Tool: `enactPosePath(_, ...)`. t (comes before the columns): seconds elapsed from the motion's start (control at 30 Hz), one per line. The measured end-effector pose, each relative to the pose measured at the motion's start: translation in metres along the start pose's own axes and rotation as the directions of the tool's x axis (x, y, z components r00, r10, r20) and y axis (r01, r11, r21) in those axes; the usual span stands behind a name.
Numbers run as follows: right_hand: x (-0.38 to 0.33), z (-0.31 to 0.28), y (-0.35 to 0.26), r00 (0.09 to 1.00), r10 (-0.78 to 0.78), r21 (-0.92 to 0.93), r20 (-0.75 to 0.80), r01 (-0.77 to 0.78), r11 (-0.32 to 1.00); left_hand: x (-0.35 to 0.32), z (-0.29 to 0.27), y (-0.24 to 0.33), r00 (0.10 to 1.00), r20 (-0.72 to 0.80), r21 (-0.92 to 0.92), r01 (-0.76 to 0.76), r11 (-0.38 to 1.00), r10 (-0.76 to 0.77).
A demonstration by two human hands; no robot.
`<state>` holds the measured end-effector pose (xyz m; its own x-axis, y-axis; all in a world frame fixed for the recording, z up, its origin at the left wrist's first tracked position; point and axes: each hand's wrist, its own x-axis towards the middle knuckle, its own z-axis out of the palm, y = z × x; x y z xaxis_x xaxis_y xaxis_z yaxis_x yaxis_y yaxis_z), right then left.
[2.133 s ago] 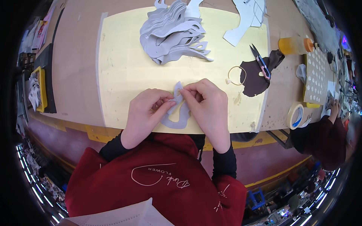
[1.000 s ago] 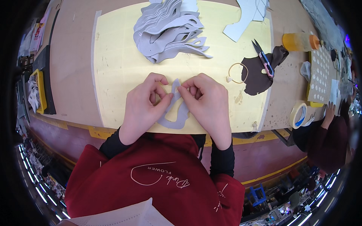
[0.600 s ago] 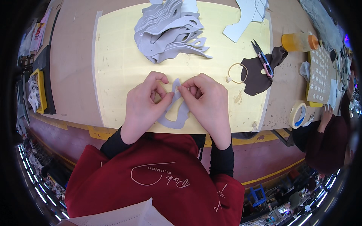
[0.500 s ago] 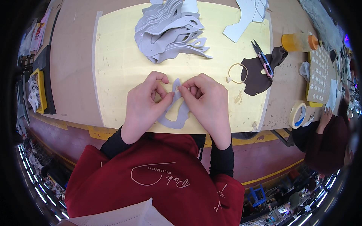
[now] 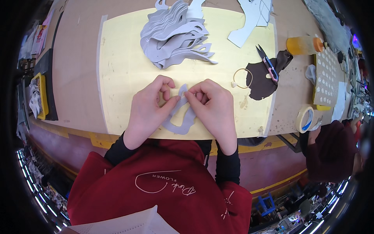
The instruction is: The person assembles small gray foam pieces by applying adhesive tape to their edges. They handle the pieces one at a time, fold and press the tape, and place the finished pieces on the table. Other workers are visible in the background performing similar tasks.
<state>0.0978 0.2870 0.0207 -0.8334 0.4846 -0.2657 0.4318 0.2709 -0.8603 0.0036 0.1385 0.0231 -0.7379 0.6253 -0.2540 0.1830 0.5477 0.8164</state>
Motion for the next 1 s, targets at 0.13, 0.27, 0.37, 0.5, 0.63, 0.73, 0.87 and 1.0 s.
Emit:
enactPosePath(0.13,0.0,-0.001,-0.001,1.0,0.003,0.008,0.003,-0.003,1.0,0.0,0.003,0.0,0.998,-0.032,-0.011,-0.063,0.998,0.062)
enactPosePath(0.27,-0.003,-0.006,-0.004,0.998,0.016,-0.029,0.06,-0.015,0.999,0.001,0.005,0.0,0.998,-0.031,-0.007,-0.046,0.999,0.046)
enactPosePath(0.37,-0.004,-0.003,-0.006,0.999,-0.036,-0.056,0.019,0.037,0.998,0.002,0.006,-0.001,0.996,-0.046,-0.003,-0.073,0.997,0.073)
enactPosePath(0.5,-0.006,0.0,-0.009,1.0,-0.011,-0.145,-0.009,0.009,0.989,0.001,0.006,-0.002,0.997,-0.04,-0.002,-0.06,0.998,0.06)
enactPosePath(0.63,-0.007,-0.001,-0.01,1.0,-0.005,-0.154,-0.01,0.003,0.988,0.001,0.007,-0.003,0.995,-0.047,0.012,-0.087,0.996,0.087)
enactPosePath(0.73,-0.006,-0.001,-0.01,1.0,-0.018,-0.137,-0.018,0.015,0.99,0.001,0.006,-0.003,0.994,-0.039,0.025,-0.104,0.994,0.105)
enactPosePath(0.87,-0.006,0.0,-0.01,1.0,-0.022,-0.158,-0.013,0.02,0.987,0.001,0.004,-0.001,0.993,-0.02,0.033,-0.119,0.992,0.119)
enactPosePath(1.0,-0.007,-0.001,-0.01,1.0,-0.008,-0.154,-0.007,0.007,0.988,0.0,0.004,0.003,0.998,0.001,0.051,-0.063,0.997,0.063)
